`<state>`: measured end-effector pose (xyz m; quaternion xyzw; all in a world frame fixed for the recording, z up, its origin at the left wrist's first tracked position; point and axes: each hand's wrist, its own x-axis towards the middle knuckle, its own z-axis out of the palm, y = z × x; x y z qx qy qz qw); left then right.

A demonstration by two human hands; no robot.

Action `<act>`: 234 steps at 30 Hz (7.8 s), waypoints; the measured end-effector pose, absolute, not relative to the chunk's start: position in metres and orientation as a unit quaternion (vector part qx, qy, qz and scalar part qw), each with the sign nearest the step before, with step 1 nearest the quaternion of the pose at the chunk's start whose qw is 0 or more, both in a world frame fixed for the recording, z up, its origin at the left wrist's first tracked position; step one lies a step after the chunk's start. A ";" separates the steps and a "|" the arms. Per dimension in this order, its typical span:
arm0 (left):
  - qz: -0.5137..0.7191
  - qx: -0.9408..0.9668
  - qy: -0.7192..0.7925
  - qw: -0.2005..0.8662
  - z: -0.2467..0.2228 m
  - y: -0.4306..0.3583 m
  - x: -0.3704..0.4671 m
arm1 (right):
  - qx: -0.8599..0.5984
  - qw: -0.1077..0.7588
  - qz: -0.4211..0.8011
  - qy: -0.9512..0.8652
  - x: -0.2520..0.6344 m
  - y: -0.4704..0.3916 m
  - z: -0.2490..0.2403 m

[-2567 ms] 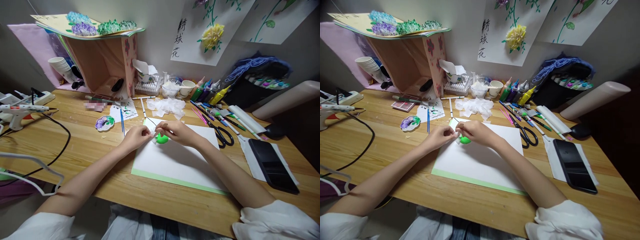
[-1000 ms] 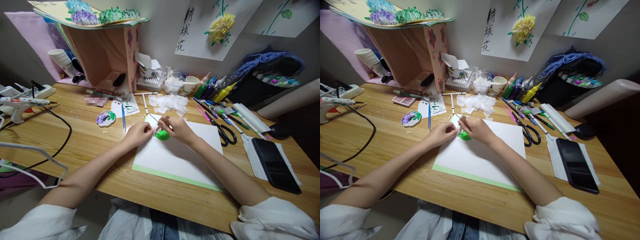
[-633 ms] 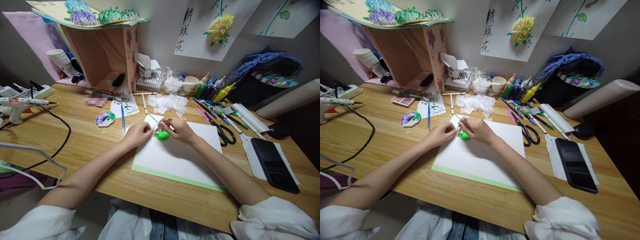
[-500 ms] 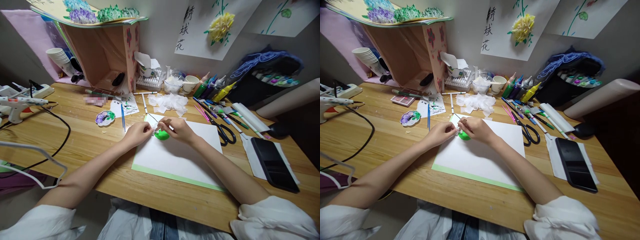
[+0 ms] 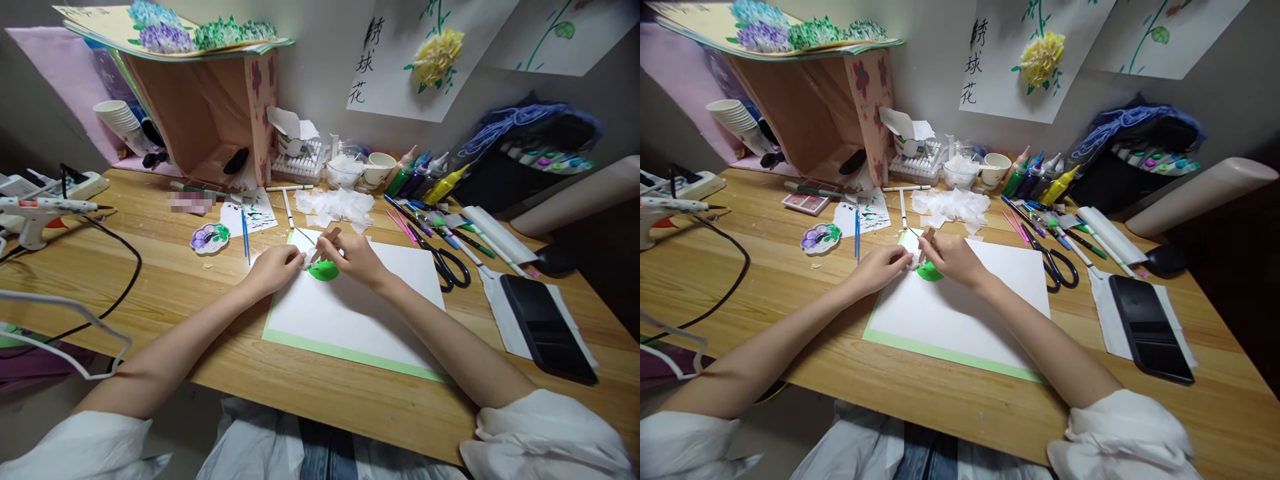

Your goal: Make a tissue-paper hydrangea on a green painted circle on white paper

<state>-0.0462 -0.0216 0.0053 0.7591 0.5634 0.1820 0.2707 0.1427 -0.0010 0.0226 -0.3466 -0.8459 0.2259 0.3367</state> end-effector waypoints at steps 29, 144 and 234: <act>0.241 0.763 0.534 0.272 0.003 -0.022 -0.044 | -0.487 0.260 0.141 -0.822 0.204 0.045 0.042; 0.294 0.763 0.562 0.124 0.007 -0.028 -0.015 | -0.283 0.490 0.194 -0.801 0.170 -0.032 -0.016; 0.310 0.727 0.584 0.185 -0.007 -0.015 -0.034 | -0.424 0.333 0.061 -0.840 0.162 0.052 -0.013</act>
